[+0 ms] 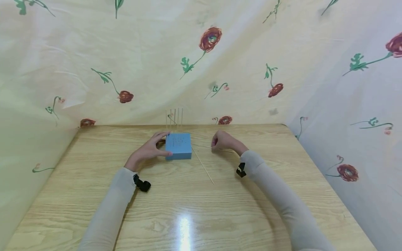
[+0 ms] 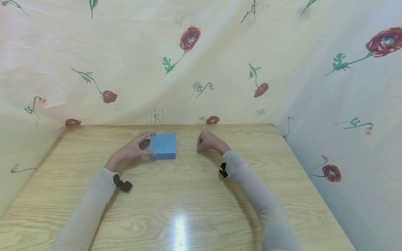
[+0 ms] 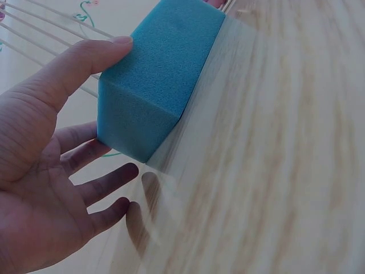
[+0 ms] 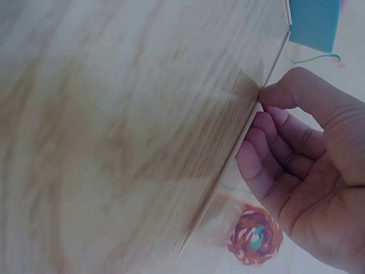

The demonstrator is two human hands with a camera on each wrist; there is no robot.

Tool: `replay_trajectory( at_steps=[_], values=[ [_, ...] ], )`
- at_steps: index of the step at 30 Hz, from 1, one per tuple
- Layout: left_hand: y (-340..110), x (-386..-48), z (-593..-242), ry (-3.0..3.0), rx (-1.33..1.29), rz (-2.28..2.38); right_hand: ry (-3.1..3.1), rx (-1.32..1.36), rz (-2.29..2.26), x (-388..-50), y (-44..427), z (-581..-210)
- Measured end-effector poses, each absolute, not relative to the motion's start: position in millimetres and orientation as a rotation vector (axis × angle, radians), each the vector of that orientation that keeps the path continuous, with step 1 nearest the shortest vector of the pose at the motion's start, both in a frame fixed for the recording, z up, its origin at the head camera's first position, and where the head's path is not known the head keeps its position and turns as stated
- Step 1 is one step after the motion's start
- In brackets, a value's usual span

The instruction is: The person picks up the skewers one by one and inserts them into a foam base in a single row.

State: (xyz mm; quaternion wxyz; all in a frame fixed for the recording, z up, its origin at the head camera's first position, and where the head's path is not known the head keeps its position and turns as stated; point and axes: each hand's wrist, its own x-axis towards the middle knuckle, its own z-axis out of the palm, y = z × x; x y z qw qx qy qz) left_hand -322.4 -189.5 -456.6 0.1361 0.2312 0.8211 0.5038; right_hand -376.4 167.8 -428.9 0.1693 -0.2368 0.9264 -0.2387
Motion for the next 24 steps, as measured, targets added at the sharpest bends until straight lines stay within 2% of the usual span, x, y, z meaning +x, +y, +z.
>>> replay_trajectory(
  at_steps=[10, 24],
  values=[
    [-189.5, -321.9, -456.1, 2.387, 0.669, 1.447, 2.629, -0.663, -0.650, -371.8, 179.0, -428.3],
    [-189.5, -322.2, -455.8, 2.374, 0.659, 1.462, 2.592, -0.709, -0.895, -362.7, 181.0, -425.3]
  ],
)
